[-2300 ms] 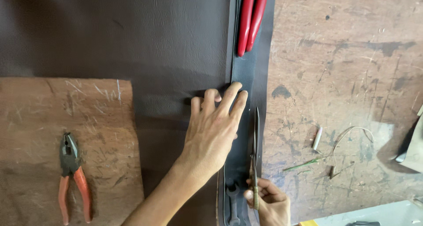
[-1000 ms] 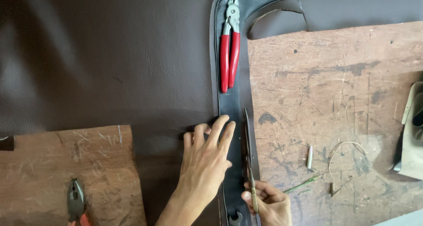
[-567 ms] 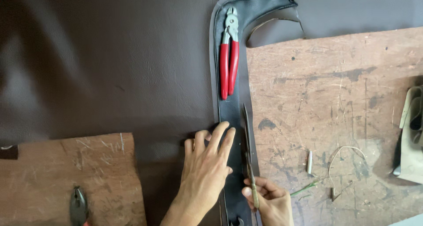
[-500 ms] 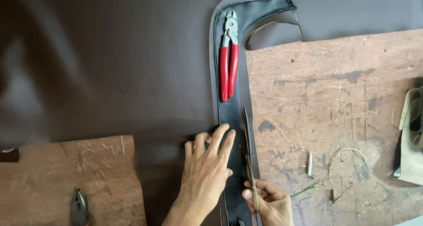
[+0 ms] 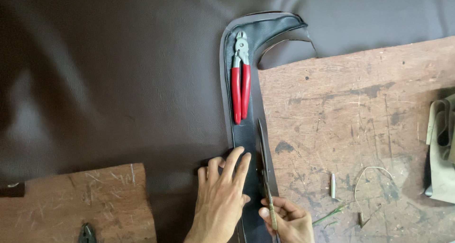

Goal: The person uses shears to cut a specific pattern from brown upholstery fabric by following the edges of a curved template, handling various fabric pieces and tools on a wooden workbench.

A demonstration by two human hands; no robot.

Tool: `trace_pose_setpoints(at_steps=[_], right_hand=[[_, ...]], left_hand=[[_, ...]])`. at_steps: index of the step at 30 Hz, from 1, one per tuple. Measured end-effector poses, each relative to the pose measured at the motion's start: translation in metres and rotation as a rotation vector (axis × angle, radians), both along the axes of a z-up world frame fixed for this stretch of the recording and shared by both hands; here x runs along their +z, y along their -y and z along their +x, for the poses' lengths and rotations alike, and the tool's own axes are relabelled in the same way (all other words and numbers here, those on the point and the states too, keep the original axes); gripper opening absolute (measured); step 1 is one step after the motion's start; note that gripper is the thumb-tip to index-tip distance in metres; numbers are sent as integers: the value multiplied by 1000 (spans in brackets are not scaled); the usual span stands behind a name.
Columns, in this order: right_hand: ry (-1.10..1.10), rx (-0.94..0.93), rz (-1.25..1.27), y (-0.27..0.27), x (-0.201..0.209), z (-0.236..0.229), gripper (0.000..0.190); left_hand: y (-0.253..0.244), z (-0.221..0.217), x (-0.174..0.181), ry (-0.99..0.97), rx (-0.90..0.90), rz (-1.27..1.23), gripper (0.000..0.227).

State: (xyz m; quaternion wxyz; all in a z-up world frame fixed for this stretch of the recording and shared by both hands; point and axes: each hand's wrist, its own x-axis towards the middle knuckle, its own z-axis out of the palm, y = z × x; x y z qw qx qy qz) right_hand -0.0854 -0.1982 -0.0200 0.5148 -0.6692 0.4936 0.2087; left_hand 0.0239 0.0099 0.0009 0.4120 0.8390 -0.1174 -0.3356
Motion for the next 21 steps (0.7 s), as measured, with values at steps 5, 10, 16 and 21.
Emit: trace_pose_setpoints(at_steps=[5, 10, 16, 21], right_hand=[[-5, -43, 32, -3, 0, 5, 33], [29, -25, 50, -4, -2, 14, 33], [32, -20, 35, -5, -5, 14, 34], [75, 10, 73, -4, -1, 21, 35]], left_hand=[[1, -1, 0, 46, 8, 20, 97], [1, -3, -3, 65, 14, 27, 101], [3, -3, -7, 62, 20, 39, 102], [2, -2, -7, 43, 9, 26, 102]])
